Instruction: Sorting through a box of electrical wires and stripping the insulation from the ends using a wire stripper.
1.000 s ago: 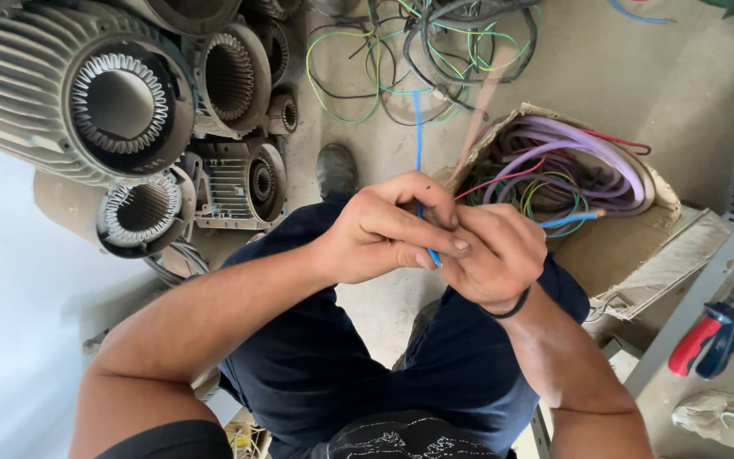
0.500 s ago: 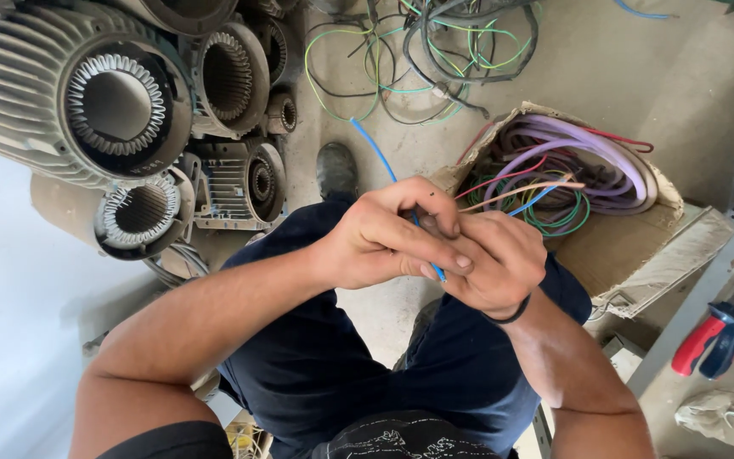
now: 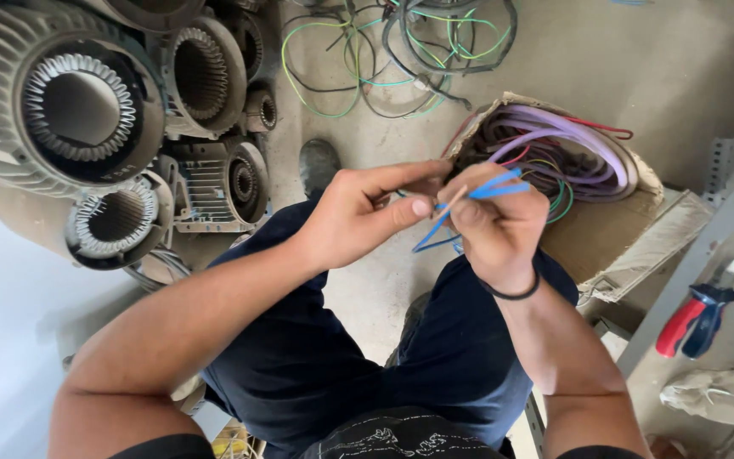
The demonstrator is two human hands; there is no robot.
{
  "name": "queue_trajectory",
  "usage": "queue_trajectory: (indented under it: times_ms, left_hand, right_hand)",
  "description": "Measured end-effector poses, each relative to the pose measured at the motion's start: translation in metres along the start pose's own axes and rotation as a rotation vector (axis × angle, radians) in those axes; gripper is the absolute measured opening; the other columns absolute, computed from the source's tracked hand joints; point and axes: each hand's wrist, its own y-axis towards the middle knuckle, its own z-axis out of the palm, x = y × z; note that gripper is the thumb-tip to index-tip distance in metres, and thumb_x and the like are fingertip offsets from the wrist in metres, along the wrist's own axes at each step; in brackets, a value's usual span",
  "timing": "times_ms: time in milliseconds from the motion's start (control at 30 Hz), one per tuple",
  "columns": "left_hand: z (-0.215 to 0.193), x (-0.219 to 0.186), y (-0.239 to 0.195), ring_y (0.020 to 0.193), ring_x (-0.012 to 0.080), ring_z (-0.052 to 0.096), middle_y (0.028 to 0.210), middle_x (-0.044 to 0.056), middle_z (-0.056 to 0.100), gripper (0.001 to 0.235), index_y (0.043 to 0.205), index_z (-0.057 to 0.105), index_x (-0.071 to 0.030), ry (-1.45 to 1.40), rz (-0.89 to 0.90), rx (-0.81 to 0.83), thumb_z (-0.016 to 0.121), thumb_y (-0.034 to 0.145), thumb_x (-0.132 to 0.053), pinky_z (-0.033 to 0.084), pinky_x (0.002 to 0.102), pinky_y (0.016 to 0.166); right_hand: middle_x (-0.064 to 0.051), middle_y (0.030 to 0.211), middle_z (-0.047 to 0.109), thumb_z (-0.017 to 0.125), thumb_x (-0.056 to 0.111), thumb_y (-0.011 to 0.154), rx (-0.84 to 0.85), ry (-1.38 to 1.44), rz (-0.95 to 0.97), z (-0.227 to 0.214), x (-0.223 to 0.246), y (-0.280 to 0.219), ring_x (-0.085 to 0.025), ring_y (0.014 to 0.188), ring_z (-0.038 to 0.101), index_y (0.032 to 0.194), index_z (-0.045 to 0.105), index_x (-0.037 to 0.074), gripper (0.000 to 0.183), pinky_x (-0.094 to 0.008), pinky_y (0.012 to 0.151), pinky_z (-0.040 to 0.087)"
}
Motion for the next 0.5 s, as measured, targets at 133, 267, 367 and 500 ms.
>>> queue_trajectory:
  times_ms: [133, 267, 367, 500]
  left_hand:
    - [0.009, 0.011, -0.002, 0.089, 0.0086, 0.067, 0.094, 0.009, 0.079, 0.036, 0.131, 0.070, -0.010, -0.082, -0.155, 0.066, 0.070, 0.099, -0.026, 0.058, 0.031, 0.078]
    - [0.009, 0.008, 0.003, 0.082, 0.0040, 0.058, 0.088, 0.004, 0.076, 0.040, 0.139, 0.064, -0.012, -0.200, -0.200, 0.140, 0.067, 0.102, -0.027, 0.055, 0.024, 0.075]
    - [0.003, 0.027, -0.004, 0.080, 0.0052, 0.063, 0.083, 0.005, 0.073, 0.033, 0.124, 0.067, -0.008, -0.249, -0.261, 0.220, 0.075, 0.096, -0.023, 0.054, 0.018, 0.069]
    - [0.008, 0.025, -0.001, 0.073, 0.0048, 0.059, 0.078, 0.003, 0.071, 0.017, 0.107, 0.070, -0.008, -0.229, -0.275, 0.258, 0.071, 0.100, -0.023, 0.051, 0.018, 0.064]
  right_hand:
    - [-0.016, 0.072, 0.062, 0.066, 0.020, 0.099, -0.154, 0.229, 0.108, 0.003, -0.015, -0.001, -0.015, 0.049, 0.061, 0.089, 0.063, -0.006, 0.028, -0.025, 0.047, 0.053]
    - [-0.016, 0.078, 0.059, 0.062, 0.021, 0.104, -0.199, 0.288, 0.149, -0.001, -0.019, -0.003, -0.017, 0.047, 0.060, 0.095, 0.056, 0.001, 0.023, -0.023, 0.044, 0.051]
    - [-0.017, 0.078, 0.059, 0.062, 0.021, 0.104, -0.282, 0.287, 0.158, -0.003, -0.021, 0.002, -0.019, 0.048, 0.061, 0.093, 0.055, 0.004, 0.021, -0.022, 0.044, 0.051]
    - [-0.016, 0.082, 0.060, 0.062, 0.022, 0.105, -0.341, 0.271, 0.182, -0.005, -0.020, 0.004, -0.019, 0.054, 0.063, 0.095, 0.054, 0.005, 0.021, -0.023, 0.044, 0.051]
